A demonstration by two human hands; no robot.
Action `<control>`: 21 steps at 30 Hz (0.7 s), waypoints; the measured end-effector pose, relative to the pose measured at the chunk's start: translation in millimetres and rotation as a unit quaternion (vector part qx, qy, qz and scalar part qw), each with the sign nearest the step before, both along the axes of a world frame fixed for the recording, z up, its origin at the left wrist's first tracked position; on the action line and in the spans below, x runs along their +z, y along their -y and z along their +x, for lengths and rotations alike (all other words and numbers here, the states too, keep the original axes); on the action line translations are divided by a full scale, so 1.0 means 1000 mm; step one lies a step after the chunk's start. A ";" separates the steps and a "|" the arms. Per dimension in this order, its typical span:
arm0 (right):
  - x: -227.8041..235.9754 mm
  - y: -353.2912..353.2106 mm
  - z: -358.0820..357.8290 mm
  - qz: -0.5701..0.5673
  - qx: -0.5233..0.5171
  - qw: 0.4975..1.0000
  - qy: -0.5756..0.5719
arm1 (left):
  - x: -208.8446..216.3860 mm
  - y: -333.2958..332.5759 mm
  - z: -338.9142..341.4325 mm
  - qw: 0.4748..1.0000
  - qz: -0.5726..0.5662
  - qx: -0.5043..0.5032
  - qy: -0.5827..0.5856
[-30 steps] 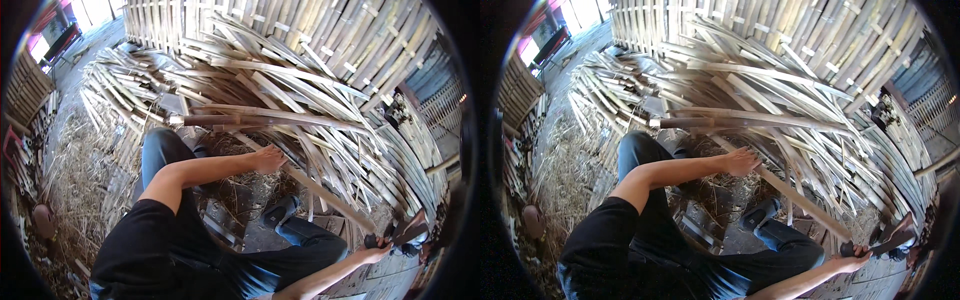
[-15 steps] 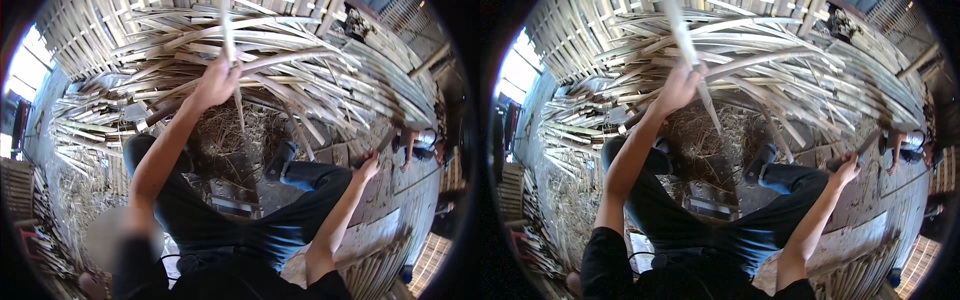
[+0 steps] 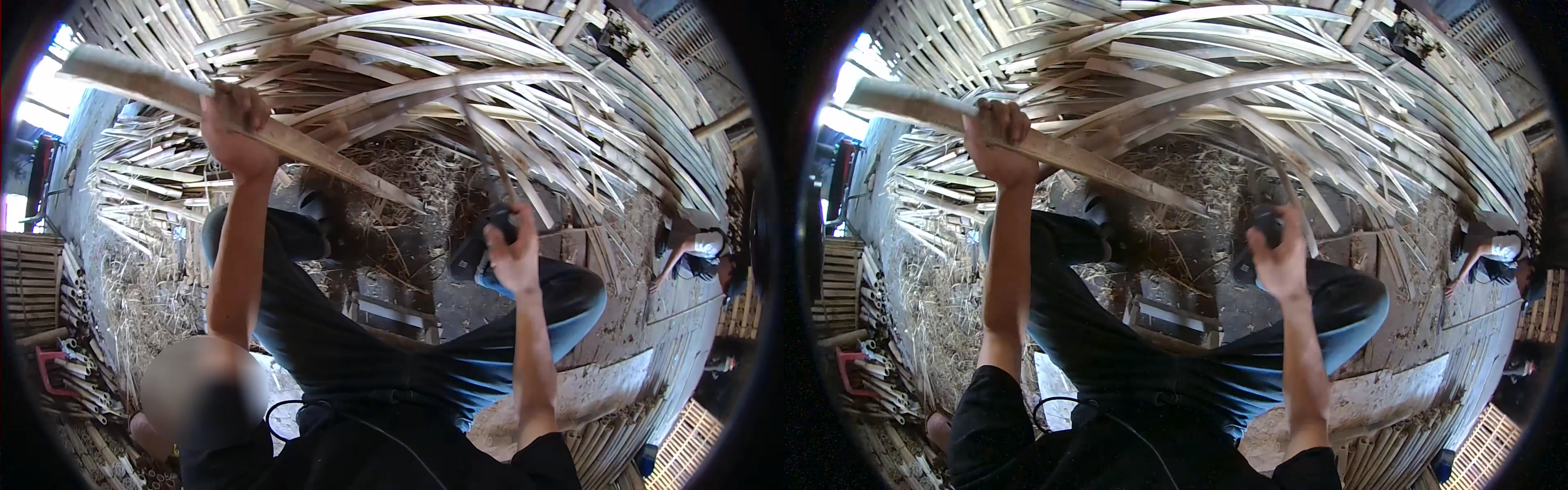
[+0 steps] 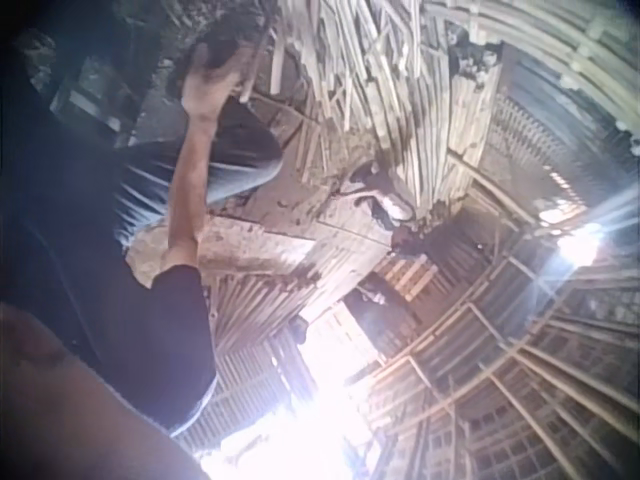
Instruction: Shave and trim thin bamboo strips using a large knife.
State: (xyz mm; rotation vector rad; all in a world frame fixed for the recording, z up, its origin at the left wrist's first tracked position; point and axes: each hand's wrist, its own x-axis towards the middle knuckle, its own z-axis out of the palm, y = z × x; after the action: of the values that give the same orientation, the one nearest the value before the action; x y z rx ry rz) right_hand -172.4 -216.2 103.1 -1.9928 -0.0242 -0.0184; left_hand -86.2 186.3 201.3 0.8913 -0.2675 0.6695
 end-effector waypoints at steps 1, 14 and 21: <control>0.018 -0.030 -0.009 0.055 0.032 0.998 0.012 | 0.007 -0.004 -0.005 1.000 0.006 0.010 0.000; -0.029 -0.142 -0.074 0.183 -0.013 0.977 -0.109 | 0.029 0.010 -0.013 0.993 0.094 0.068 -0.015; -0.058 -0.116 -0.122 0.267 -0.147 0.934 -0.187 | 0.032 0.018 -0.046 0.991 0.091 -0.087 0.052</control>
State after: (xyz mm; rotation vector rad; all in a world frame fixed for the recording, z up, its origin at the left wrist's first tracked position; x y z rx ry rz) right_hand -293.9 -99.8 45.4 -1.4115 0.4793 0.1482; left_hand -132.1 168.6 233.1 0.9952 -0.5006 0.5348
